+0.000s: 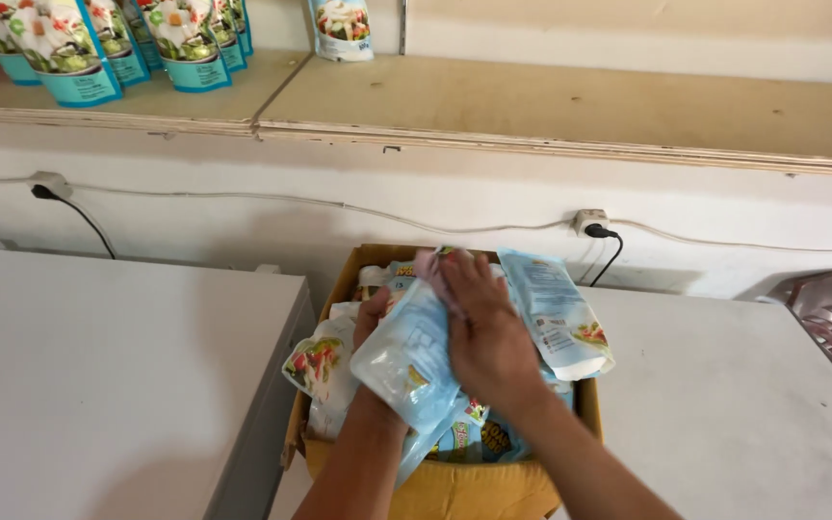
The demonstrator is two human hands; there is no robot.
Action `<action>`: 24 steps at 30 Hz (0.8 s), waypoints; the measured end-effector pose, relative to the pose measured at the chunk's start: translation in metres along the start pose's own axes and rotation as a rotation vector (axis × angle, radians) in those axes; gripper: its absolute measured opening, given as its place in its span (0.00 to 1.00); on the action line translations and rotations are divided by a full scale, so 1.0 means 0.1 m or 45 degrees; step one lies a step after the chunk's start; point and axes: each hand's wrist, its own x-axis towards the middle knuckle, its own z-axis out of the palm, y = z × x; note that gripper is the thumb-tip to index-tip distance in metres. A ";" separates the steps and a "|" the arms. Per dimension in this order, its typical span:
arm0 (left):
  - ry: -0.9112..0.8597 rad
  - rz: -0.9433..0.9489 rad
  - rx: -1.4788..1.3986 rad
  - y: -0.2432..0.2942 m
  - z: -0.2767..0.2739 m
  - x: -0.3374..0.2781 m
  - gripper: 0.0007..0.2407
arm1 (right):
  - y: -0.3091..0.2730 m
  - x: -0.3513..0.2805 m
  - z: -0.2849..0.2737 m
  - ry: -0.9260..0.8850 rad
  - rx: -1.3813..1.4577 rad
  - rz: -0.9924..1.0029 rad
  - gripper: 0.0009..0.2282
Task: The person is wiping and stocking pouches of mayonnaise onto a grocery store shelf.
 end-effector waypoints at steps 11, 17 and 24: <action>-0.065 -0.130 -0.060 -0.08 -0.38 0.01 0.28 | -0.19 0.09 -0.21 0.010 0.225 0.456 0.23; -0.097 -0.205 -0.084 -0.21 -0.55 0.11 0.27 | -0.53 -0.33 0.11 0.103 0.021 0.029 0.24; -0.070 -0.262 -0.121 -0.32 -0.45 -0.02 0.30 | -0.61 0.06 -0.35 -0.167 0.364 0.901 0.25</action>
